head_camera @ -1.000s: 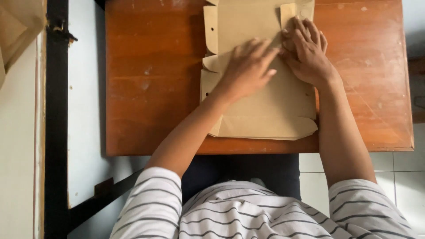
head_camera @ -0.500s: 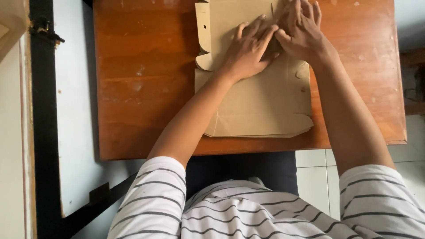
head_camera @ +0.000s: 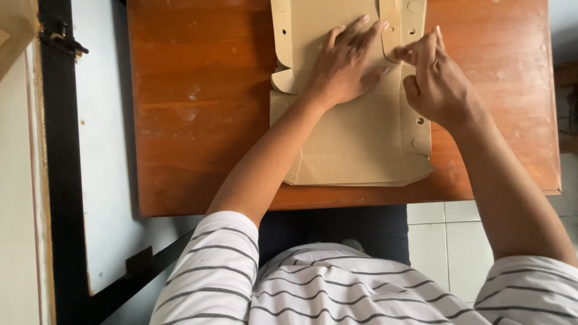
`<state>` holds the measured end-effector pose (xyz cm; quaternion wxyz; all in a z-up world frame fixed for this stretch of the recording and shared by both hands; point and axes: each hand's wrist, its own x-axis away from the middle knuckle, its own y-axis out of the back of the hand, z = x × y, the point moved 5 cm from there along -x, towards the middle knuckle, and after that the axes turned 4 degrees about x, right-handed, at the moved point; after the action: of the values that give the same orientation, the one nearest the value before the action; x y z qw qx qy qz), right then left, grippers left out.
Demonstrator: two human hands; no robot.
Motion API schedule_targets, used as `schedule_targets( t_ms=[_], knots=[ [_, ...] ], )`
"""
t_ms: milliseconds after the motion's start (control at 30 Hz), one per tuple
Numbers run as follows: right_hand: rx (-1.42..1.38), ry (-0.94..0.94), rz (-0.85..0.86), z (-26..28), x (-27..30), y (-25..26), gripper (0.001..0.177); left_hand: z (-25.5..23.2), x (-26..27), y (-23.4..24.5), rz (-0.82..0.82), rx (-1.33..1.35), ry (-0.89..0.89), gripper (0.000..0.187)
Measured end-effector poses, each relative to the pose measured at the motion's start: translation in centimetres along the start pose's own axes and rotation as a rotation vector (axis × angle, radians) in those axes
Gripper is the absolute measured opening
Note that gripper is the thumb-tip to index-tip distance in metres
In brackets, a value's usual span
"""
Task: Assembling a cardboard food container by folding along pre-scored lines and tucking tabs into slots.
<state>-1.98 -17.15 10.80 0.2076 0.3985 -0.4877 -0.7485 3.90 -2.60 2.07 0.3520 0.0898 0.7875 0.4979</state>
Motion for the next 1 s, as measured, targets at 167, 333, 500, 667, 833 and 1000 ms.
schedule_targets(
  t_ms=[167,333,500,667,833,1000],
  knots=[
    [0.023,-0.138,0.013,0.4,1.6,-0.9,0.022,-0.5,0.0,0.9,0.037,0.061,0.04,0.068],
    [-0.004,-0.354,0.045,0.1,-1.1,0.7,0.043,-0.1,0.3,3.0,0.397,0.151,0.056,0.073],
    [-0.136,-0.605,-0.086,-4.1,-1.2,-0.8,0.057,5.0,3.7,8.7,-0.009,-0.264,0.447,0.069],
    [-0.158,-0.556,-0.105,-5.7,0.0,-1.1,0.054,8.5,5.3,8.1,-0.068,-0.259,0.554,0.058],
    [-0.183,-0.598,-0.052,-6.8,0.7,-2.2,0.051,6.5,4.3,8.4,-0.133,-0.185,0.528,0.043],
    [-0.183,-0.639,-0.019,-7.0,0.5,-2.8,0.053,5.0,3.4,9.7,-0.245,0.156,0.314,0.027]
  ],
)
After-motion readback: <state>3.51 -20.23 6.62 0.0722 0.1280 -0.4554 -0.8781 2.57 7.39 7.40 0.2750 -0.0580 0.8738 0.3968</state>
